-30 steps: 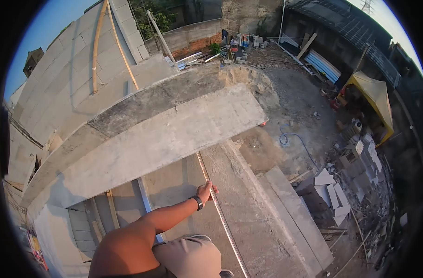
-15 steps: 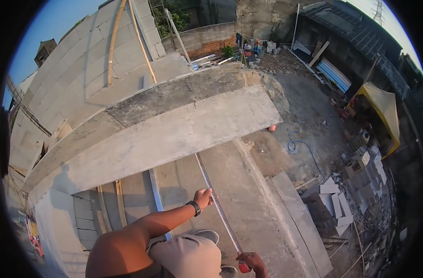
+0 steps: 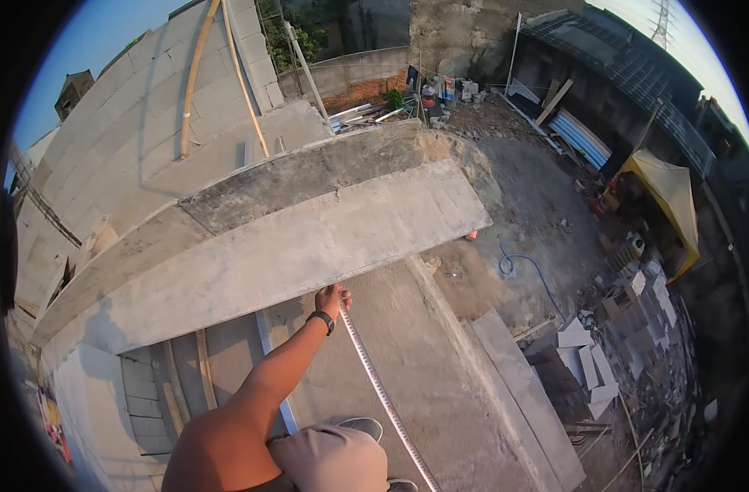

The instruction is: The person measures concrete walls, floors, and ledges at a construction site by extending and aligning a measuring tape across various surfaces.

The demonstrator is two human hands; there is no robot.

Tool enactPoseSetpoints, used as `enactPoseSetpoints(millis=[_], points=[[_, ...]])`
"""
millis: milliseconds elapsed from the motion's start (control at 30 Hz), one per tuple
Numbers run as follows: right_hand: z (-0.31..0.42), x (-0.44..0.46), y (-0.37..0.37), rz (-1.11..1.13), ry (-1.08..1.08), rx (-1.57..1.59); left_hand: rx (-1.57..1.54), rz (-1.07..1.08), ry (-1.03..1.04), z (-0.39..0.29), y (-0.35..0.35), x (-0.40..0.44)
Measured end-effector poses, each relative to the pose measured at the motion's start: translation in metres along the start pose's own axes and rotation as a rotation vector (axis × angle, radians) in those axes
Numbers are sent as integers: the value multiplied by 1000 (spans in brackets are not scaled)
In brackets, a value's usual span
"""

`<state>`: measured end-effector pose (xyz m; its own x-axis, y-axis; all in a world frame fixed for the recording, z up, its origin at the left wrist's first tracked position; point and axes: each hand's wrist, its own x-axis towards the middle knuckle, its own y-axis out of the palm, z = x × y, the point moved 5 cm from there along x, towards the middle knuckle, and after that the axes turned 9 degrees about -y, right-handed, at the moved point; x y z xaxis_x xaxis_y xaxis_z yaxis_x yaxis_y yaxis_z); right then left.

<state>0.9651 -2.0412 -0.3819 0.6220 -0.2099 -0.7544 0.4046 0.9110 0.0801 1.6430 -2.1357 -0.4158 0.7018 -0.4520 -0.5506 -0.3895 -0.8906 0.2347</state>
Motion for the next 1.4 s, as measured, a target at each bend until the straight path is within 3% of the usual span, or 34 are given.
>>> enactPoseSetpoints(millis=[133, 167, 200, 267, 433, 500, 667, 800, 967, 1333, 1400], points=[[19, 57, -2, 103, -287, -157, 39, -29, -74, 18, 7, -56], [30, 84, -2, 51, -537, -310, 111, -10, -79, 22, 8, -60], [58, 93, 5, 52, -297, 40, 182, 9, -87, 24, 9, -62], [70, 126, 12, -15, -192, 64, 107, -24, -78, 26, 7, -47], [81, 136, 21, -98, -441, 64, 43, -72, -33, 20, 1, 6], [56, 120, 17, -78, -7, 235, 7, -102, -37, 10, 2, 21], [34, 68, -2, -10, -81, 155, 320, -32, 46, -26, -9, 68], [37, 84, -1, -32, -206, -51, 287, -82, -2, -52, -17, 74], [51, 116, 5, -66, -560, -367, 288, -104, -26, -58, -27, 74], [54, 106, 9, -117, -1003, -755, 290, -125, -38, -61, -36, 72], [39, 119, 2, -102, -635, -491, 290, -127, -40, -61, -37, 70]])
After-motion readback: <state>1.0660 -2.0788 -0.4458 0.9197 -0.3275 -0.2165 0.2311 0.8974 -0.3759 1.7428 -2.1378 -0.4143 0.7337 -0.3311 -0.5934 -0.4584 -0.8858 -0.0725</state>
